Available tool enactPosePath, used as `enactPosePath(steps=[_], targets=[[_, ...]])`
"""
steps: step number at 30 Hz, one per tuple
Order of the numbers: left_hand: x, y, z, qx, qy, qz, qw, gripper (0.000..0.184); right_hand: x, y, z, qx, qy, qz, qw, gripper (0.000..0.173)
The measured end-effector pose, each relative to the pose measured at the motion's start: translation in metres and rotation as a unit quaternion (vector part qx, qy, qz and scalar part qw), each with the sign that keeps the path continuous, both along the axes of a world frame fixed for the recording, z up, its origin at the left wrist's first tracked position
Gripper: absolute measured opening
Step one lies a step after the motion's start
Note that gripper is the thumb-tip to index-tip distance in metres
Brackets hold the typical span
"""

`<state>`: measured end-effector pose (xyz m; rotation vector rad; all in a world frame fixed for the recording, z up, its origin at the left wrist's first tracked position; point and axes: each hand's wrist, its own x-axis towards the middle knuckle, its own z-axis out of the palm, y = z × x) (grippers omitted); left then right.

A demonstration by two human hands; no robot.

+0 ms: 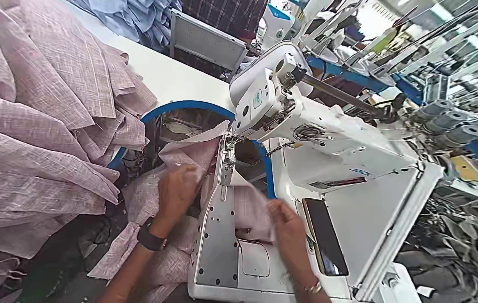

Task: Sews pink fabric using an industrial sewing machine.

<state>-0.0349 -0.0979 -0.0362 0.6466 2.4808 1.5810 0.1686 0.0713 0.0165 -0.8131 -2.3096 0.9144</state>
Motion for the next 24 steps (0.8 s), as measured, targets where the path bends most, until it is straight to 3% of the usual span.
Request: enactPosePath(steps=[2,4,6,8,10,12,14,16,18,19,21,22,24], targets=[[-0.024,-0.020,0.002,-0.056,-0.001,0.061,0.997,0.037,-0.002,0.053,0.028,0.072,-0.006,-0.129,0.989,0.027],[-0.038,-0.032,0.006,-0.095,0.008,0.064,0.993,0.051,-0.011,0.074,0.050,0.143,-0.018,-0.174,0.974,0.030],[-0.023,-0.024,0.020,-0.077,0.121,-0.015,0.990,0.042,-0.041,0.045,0.056,0.183,-0.047,-0.038,0.981,0.032],[0.018,0.002,0.027,-0.042,0.263,-0.087,0.960,0.023,-0.080,-0.005,0.039,0.224,-0.096,0.155,0.957,0.034],[0.050,0.009,0.021,-0.039,0.324,-0.049,0.944,0.023,-0.115,-0.013,0.024,0.291,-0.094,0.245,0.920,0.025],[0.047,-0.028,0.008,-0.101,0.193,-0.036,0.975,0.030,-0.125,0.010,0.030,0.257,-0.100,0.236,0.932,0.021],[0.038,-0.076,-0.002,-0.144,0.037,-0.109,0.983,0.014,-0.118,0.028,0.026,0.218,-0.074,0.247,0.941,0.020],[0.061,-0.102,0.030,-0.147,-0.016,-0.292,0.945,0.012,-0.113,0.024,0.002,0.201,-0.077,0.255,0.943,0.018],[0.096,-0.091,0.070,-0.059,-0.007,-0.439,0.897,0.021,-0.098,0.011,-0.018,0.163,-0.083,0.250,0.951,0.021],[0.091,-0.073,0.079,-0.019,0.025,-0.425,0.905,0.022,-0.102,0.004,-0.021,0.165,-0.058,0.243,0.954,0.026],[0.052,-0.015,0.064,-0.011,0.111,-0.255,0.960,0.017,-0.104,-0.002,-0.016,0.181,-0.027,0.214,0.960,0.029],[0.029,0.017,0.046,-0.026,0.117,-0.181,0.976,0.018,-0.098,0.003,-0.006,0.170,-0.046,0.191,0.966,0.029],[0.014,0.059,0.021,-0.068,0.037,-0.120,0.990,0.029,-0.077,0.036,0.017,0.120,-0.131,0.120,0.977,0.044]])
